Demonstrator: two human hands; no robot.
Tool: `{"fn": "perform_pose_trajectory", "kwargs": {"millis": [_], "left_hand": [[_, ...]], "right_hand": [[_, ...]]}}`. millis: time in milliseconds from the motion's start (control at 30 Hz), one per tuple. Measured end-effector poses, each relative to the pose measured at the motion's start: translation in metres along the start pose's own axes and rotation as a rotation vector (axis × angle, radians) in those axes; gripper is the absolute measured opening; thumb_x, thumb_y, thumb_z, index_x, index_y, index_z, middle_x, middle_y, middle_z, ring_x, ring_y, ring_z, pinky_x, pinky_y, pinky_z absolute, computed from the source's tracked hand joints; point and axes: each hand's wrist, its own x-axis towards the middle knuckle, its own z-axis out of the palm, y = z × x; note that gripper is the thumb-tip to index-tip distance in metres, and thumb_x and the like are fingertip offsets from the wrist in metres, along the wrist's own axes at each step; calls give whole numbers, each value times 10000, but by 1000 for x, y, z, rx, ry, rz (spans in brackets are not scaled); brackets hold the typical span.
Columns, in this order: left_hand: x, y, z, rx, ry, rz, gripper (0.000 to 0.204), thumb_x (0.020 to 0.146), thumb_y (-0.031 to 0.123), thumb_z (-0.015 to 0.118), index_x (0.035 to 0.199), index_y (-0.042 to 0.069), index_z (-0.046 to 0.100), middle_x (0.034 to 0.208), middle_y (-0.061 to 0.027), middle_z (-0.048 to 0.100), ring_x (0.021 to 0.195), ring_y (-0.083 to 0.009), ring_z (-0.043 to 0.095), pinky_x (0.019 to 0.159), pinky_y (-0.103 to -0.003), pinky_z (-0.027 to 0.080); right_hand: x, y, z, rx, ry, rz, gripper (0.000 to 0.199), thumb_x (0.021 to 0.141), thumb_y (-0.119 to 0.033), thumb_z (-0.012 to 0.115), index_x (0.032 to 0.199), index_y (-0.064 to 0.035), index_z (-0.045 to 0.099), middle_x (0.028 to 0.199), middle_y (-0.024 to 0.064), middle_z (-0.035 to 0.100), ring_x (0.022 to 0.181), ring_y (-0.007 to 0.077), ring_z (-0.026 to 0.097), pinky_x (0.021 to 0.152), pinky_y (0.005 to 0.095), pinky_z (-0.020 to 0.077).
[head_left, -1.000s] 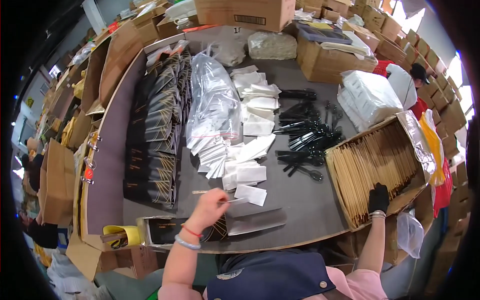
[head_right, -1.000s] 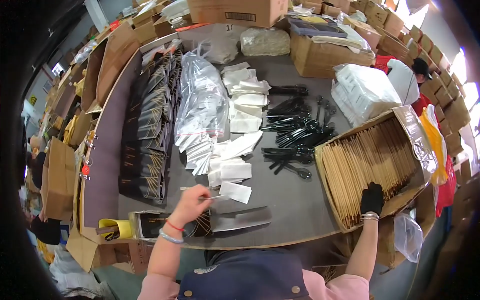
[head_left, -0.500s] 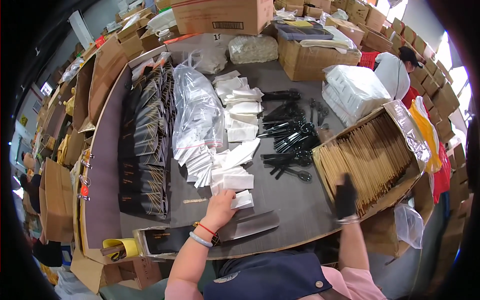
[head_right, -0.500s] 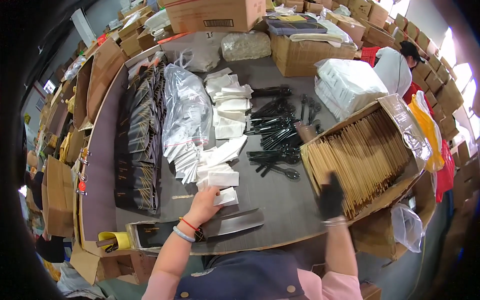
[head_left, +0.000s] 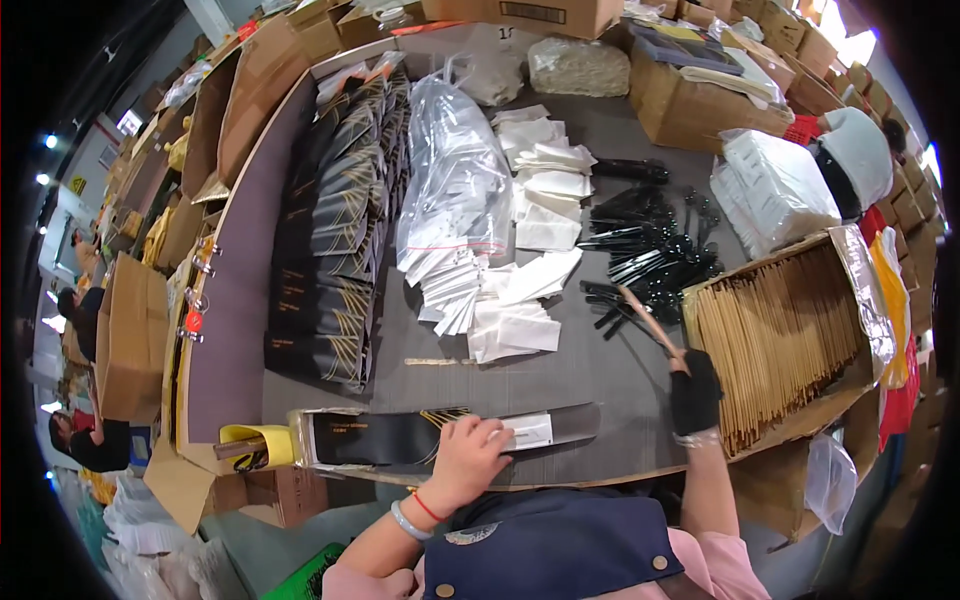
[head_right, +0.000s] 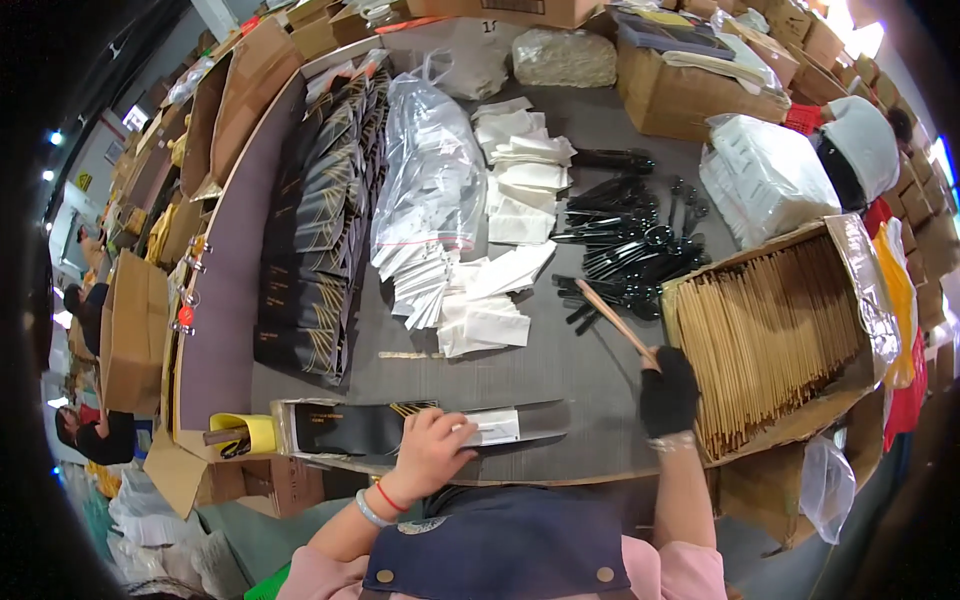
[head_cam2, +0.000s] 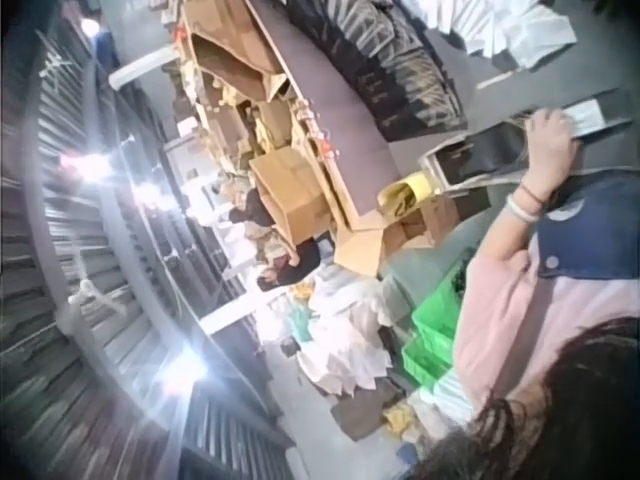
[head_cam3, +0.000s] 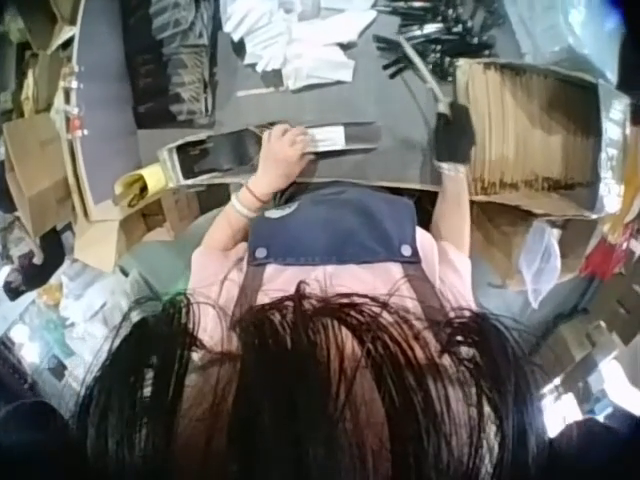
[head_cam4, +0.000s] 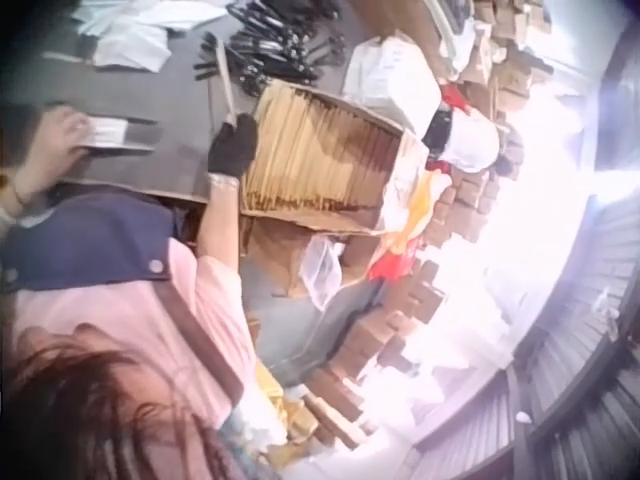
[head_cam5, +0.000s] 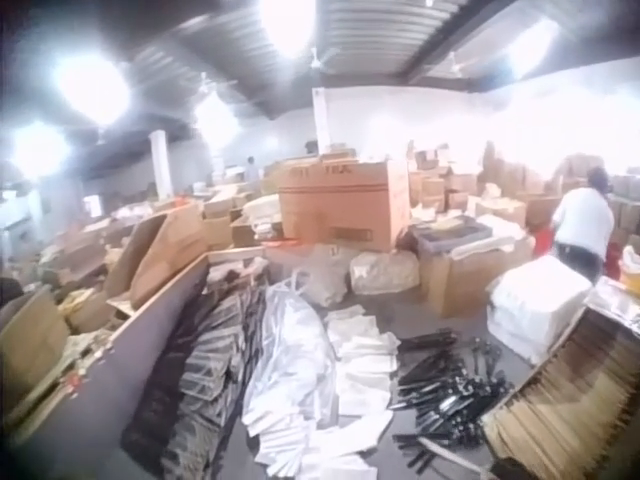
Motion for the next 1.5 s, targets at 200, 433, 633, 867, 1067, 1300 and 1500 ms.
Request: {"fn": "perform_pose_trajectory", "kwargs": {"millis": [200,433,633,867,1067,1300,1500], "left_hand": [[-33,11,0,216,-86,3,585,670,208,759,1218,94,588,1238,10,540,1015,-214,494,839,-376,370],[-38,4,-5,205,-92,-29,559,681,221,759,1203,103,598,1249,26,549,1033,-218,491,850,-389,378],[-30,-22,-32,13,-11,-129,690,630,265,824,1245,77,573,1298,-102,511,1167,-325,458,995,-484,356],[-11,-30,-6,-79,3,-27,704,577,261,848,1198,48,593,1251,-73,551,1127,-314,485,1001,-461,379],[0,-15,-6,13,-63,-27,766,561,212,851,1251,57,555,1268,-89,520,1139,-303,478,1001,-434,377],[19,-20,-1,53,-61,108,654,632,158,757,1253,104,560,1182,-106,528,1082,-311,489,936,-415,411],[44,-13,-35,166,-389,207,300,605,166,722,889,134,629,951,-102,536,929,-300,522,750,-390,445]], "right_hand": [[-16,-44,-22,394,-664,291,173,878,-159,661,965,-12,688,763,30,656,729,119,596,666,278,469],[-51,-74,46,127,-724,-20,287,852,-336,694,1031,-112,705,874,98,686,808,259,667,714,384,521],[-44,-71,25,-146,-658,-569,293,819,-252,702,1111,-246,687,881,25,655,778,227,618,628,383,521],[-66,-85,77,210,-822,-575,203,867,-168,648,1065,-130,673,902,131,666,832,328,618,710,424,507],[-63,-58,63,169,-687,-395,186,748,-121,736,919,-90,670,918,131,654,829,317,625,711,389,506],[-63,-115,71,283,-686,-390,432,683,-270,792,1017,-84,591,1005,114,579,1014,314,527,847,435,436],[-39,-106,47,-248,-750,-572,615,588,-459,813,1074,-149,600,1033,72,595,1035,286,536,875,456,358]]}}
